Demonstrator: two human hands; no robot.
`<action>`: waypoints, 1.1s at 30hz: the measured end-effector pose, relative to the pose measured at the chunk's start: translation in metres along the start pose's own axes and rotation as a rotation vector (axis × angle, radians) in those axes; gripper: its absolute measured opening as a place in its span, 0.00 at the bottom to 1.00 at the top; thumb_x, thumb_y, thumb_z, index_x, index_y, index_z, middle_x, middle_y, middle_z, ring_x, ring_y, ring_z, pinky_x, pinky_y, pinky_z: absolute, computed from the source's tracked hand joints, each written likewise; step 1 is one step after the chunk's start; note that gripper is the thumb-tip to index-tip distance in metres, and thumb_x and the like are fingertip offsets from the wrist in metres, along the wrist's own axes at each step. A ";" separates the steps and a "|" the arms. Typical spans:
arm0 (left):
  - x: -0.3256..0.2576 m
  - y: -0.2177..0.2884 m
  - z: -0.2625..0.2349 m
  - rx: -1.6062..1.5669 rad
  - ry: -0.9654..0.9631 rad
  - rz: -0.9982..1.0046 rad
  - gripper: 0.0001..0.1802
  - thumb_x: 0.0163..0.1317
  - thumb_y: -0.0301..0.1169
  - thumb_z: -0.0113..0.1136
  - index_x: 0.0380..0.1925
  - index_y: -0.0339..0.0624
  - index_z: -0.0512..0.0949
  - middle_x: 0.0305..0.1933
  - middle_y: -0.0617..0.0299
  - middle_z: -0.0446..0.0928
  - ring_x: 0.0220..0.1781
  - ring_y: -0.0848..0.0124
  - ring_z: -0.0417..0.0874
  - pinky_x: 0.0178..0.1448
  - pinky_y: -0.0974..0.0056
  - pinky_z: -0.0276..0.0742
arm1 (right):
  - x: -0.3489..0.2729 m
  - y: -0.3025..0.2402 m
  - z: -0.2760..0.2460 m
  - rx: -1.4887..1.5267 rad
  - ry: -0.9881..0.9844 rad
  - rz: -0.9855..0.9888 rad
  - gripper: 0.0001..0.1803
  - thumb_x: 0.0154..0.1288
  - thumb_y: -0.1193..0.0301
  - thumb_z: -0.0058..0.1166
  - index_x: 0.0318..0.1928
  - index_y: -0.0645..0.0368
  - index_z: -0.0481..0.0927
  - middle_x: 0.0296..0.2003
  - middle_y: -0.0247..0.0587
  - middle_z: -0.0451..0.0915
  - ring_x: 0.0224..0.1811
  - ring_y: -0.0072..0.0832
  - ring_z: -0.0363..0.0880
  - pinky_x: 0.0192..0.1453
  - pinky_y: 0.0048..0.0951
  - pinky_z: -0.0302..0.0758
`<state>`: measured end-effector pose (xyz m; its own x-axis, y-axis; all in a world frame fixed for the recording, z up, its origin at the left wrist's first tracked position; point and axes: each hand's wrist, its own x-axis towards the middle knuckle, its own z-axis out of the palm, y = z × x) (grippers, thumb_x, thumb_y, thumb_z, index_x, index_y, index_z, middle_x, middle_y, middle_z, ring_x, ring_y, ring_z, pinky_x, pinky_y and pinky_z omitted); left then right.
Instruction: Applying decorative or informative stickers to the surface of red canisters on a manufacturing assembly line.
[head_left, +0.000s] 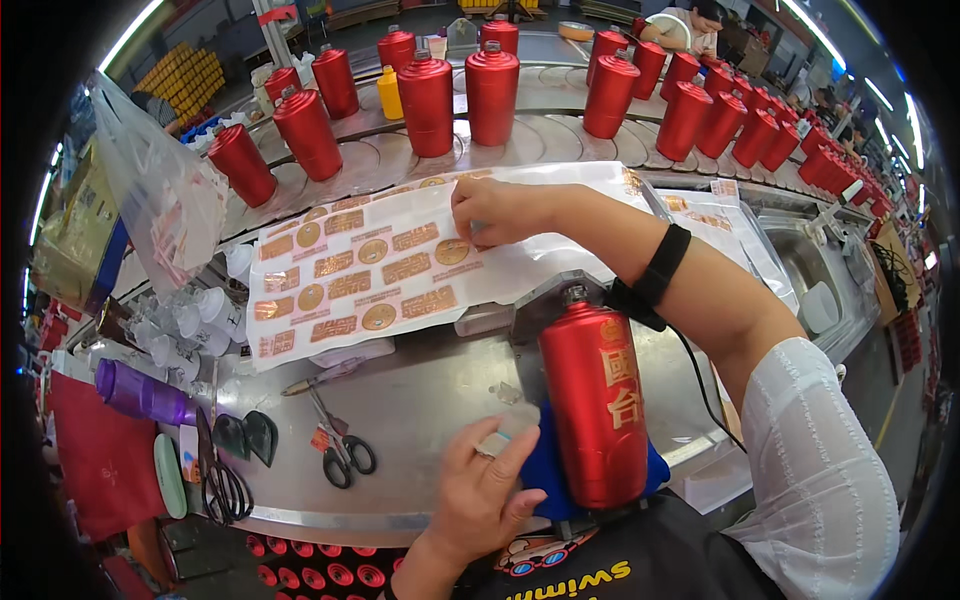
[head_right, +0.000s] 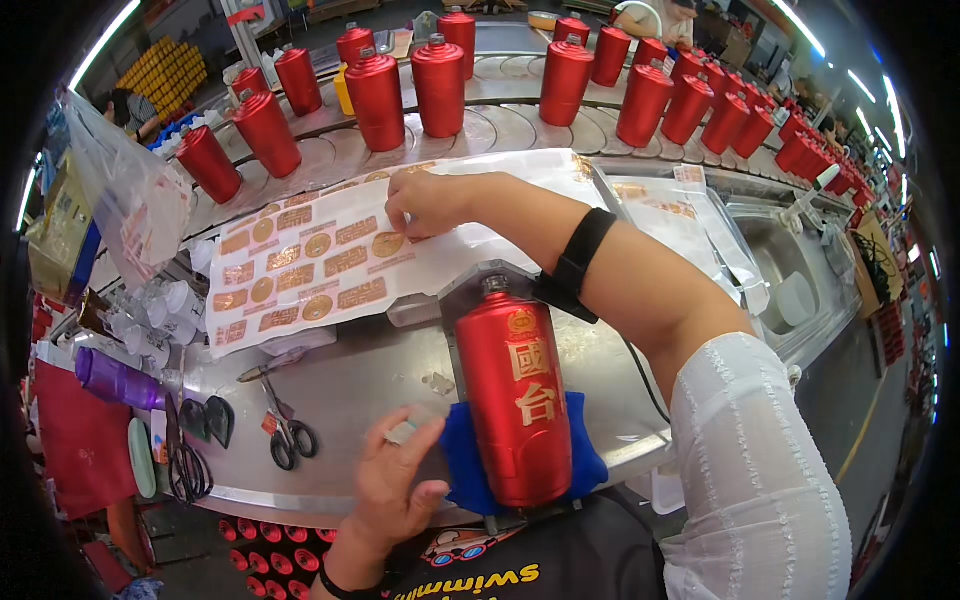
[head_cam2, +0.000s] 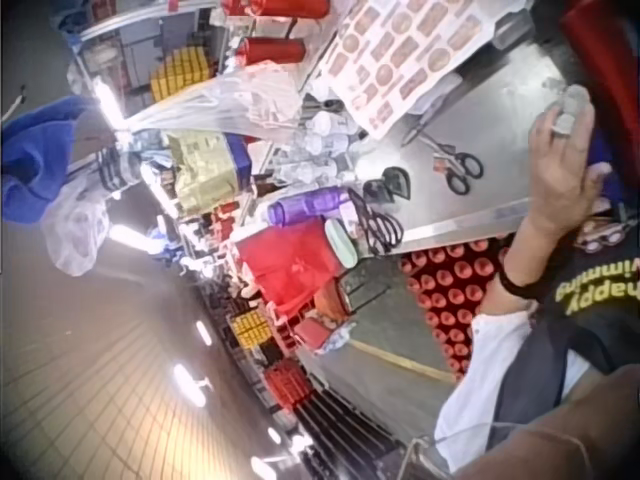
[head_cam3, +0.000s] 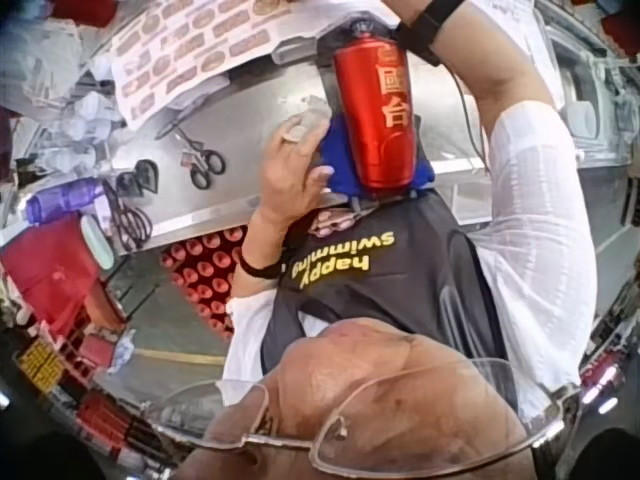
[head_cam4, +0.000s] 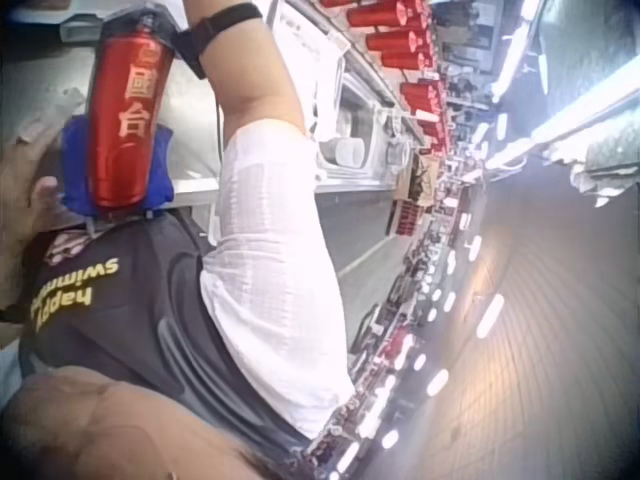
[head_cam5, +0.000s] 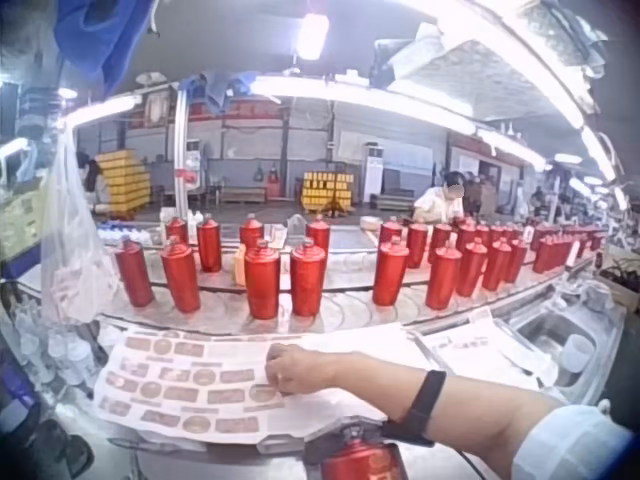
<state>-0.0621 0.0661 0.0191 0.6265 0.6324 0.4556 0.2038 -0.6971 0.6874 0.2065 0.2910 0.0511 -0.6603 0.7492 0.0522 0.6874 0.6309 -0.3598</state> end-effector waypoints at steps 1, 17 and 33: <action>0.003 -0.002 -0.003 0.027 0.034 0.015 0.29 0.62 0.47 0.59 0.58 0.39 0.75 0.40 0.53 0.79 0.57 0.50 0.73 0.61 0.51 0.68 | -0.001 -0.002 -0.001 -0.001 0.002 0.000 0.06 0.54 0.74 0.62 0.34 0.58 0.80 0.47 0.45 0.72 0.53 0.42 0.71 0.59 0.34 0.70; 0.161 -0.071 -0.047 0.377 0.133 0.023 0.07 0.55 0.31 0.57 0.30 0.40 0.79 0.37 0.53 0.77 0.54 0.51 0.72 0.60 0.48 0.63 | -0.045 -0.062 -0.056 0.037 0.043 -0.019 0.06 0.60 0.72 0.58 0.34 0.61 0.78 0.45 0.44 0.72 0.52 0.40 0.72 0.57 0.35 0.69; 0.194 -0.035 -0.054 0.210 -0.016 0.054 0.08 0.58 0.31 0.58 0.33 0.39 0.76 0.37 0.58 0.69 0.47 0.62 0.70 0.57 0.61 0.63 | -0.100 -0.044 -0.071 0.480 -0.062 -0.007 0.14 0.63 0.66 0.61 0.46 0.59 0.79 0.59 0.42 0.70 0.64 0.32 0.65 0.65 0.31 0.64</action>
<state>0.0111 0.2313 0.1139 0.6525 0.5876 0.4784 0.3204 -0.7861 0.5285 0.2637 0.2032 0.1276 -0.6910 0.7228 0.0057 0.4752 0.4602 -0.7499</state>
